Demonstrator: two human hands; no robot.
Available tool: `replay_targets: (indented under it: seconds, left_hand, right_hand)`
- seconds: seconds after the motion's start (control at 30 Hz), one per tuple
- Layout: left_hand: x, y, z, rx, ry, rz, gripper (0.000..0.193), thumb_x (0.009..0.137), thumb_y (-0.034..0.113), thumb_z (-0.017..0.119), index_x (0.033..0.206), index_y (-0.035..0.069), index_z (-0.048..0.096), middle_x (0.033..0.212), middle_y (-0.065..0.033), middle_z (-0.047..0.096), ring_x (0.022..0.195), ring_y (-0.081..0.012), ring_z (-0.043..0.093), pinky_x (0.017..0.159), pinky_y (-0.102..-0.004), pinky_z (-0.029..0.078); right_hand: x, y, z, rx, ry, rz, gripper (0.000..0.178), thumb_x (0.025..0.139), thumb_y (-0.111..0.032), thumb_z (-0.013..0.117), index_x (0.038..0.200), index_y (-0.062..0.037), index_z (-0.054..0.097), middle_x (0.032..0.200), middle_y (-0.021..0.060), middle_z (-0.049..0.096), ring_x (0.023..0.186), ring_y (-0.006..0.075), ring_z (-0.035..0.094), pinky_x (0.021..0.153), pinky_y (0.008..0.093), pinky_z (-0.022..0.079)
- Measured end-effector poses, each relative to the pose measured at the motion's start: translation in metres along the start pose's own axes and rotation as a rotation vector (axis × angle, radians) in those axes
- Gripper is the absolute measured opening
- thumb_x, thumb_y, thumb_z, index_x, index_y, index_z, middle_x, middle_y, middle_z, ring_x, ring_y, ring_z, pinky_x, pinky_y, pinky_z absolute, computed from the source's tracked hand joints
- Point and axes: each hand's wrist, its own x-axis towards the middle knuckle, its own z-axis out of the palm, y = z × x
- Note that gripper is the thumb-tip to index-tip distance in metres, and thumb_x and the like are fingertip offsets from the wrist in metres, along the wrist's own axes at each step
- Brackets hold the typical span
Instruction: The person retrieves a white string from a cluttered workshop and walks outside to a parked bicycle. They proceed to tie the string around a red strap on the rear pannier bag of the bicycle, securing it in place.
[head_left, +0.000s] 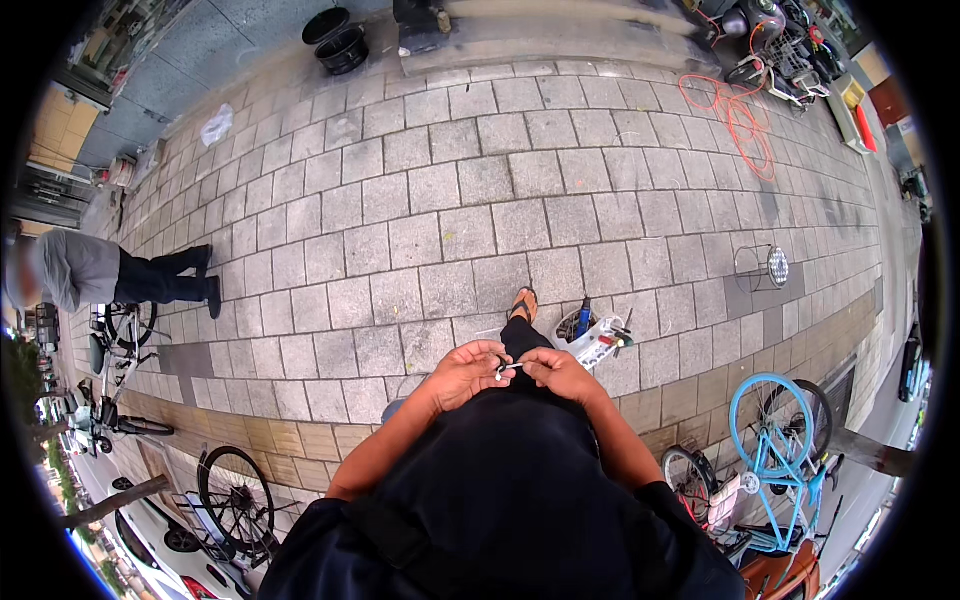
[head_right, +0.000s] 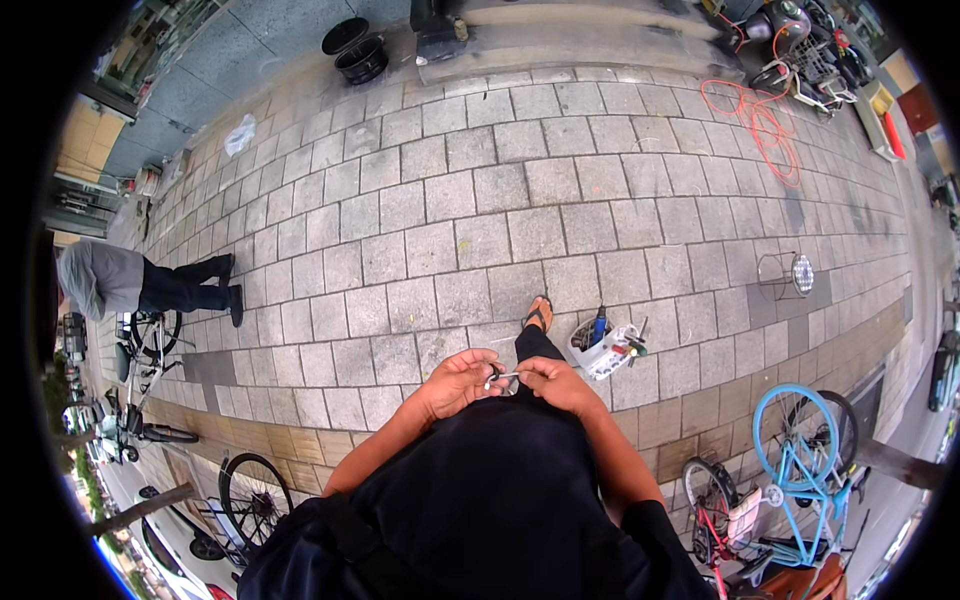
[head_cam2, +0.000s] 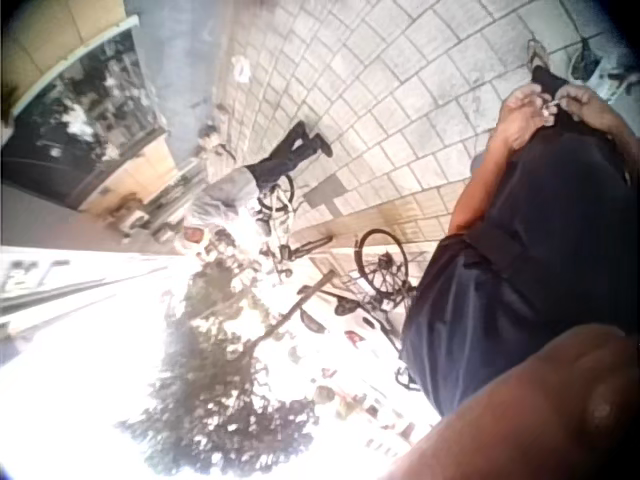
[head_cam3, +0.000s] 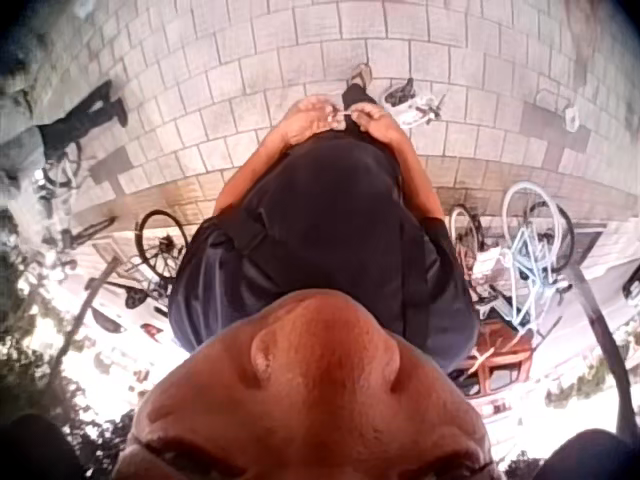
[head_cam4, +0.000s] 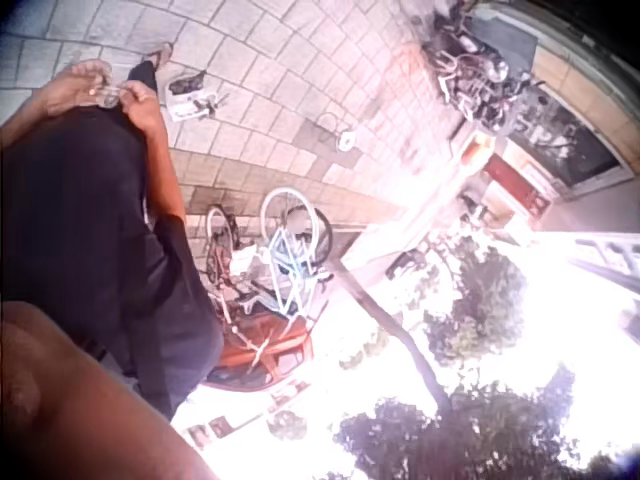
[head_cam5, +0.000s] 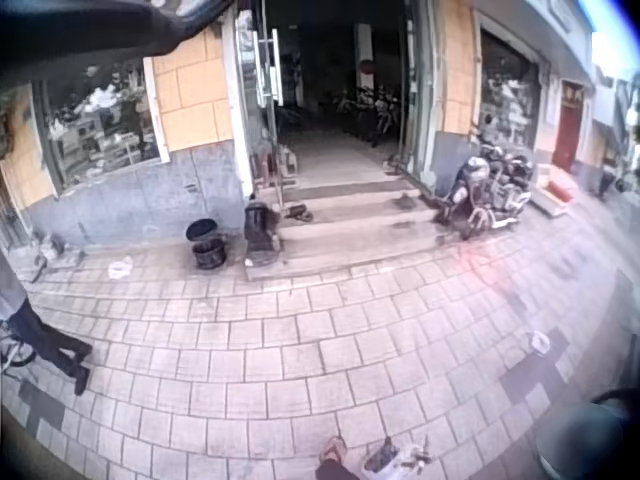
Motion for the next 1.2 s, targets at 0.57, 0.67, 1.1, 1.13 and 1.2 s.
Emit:
replay_targets:
  seconds: [0.57, 0.67, 1.1, 1.13, 1.2]
  left_hand:
    - [0.388, 0.336, 0.096, 0.496, 0.219, 0.365, 0.027, 0.100, -0.008, 0.064, 0.126, -0.004, 0.060, 0.117, -0.0133, 0.072, 0.102, -0.0162, 0.071, 0.090, -0.0324, 0.062]
    - [0.466, 0.405, 0.110, 0.509, 0.164, 0.310, 0.025, 0.099, -0.008, 0.064, 0.123, -0.002, 0.062, 0.114, -0.0108, 0.072, 0.101, -0.0146, 0.070, 0.087, -0.0308, 0.062]
    - [0.776, 0.692, 0.204, 0.258, 0.058, 0.141, 0.023, 0.102, 0.002, 0.066, 0.125, 0.005, 0.063, 0.118, -0.0103, 0.072, 0.112, -0.0260, 0.072, 0.086, -0.0357, 0.061]
    - [0.797, 0.704, 0.208, 0.220, 0.054, 0.131, 0.024, 0.102, 0.001, 0.065, 0.126, 0.005, 0.063, 0.118, -0.0105, 0.072, 0.111, -0.0253, 0.072, 0.085, -0.0341, 0.061]
    - [0.840, 0.725, 0.219, 0.248, 0.118, 0.125, 0.024, 0.103, 0.001, 0.064, 0.126, 0.005, 0.063, 0.118, -0.0107, 0.072, 0.110, -0.0250, 0.073, 0.085, -0.0338, 0.061]
  right_hand:
    - [0.268, -0.364, -0.296, -0.246, 0.016, 0.056, 0.037, 0.102, -0.033, 0.068, 0.091, 0.0018, 0.073, 0.078, 0.0049, 0.071, 0.067, 0.0120, 0.068, 0.059, 0.0297, 0.054]
    - [0.306, -0.419, -0.344, -0.121, 0.120, 0.116, 0.031, 0.101, -0.027, 0.065, 0.091, 0.0017, 0.073, 0.079, 0.0074, 0.073, 0.066, 0.0137, 0.066, 0.065, 0.0312, 0.055]
    - [0.422, -0.588, -0.616, 0.078, 0.057, -0.047, 0.022, 0.107, -0.018, 0.062, 0.109, 0.0004, 0.074, 0.092, -0.0009, 0.072, 0.091, 0.0080, 0.062, 0.085, 0.0269, 0.051]
    - [0.441, -0.596, -0.640, 0.058, 0.046, -0.092, 0.022, 0.107, -0.019, 0.063, 0.110, 0.0002, 0.074, 0.093, -0.0003, 0.073, 0.091, 0.0082, 0.063, 0.085, 0.0271, 0.051]
    - [0.481, -0.616, -0.690, 0.011, 0.019, -0.177, 0.022, 0.106, -0.019, 0.063, 0.111, 0.0000, 0.074, 0.093, 0.0008, 0.073, 0.091, 0.0087, 0.064, 0.085, 0.0273, 0.052]
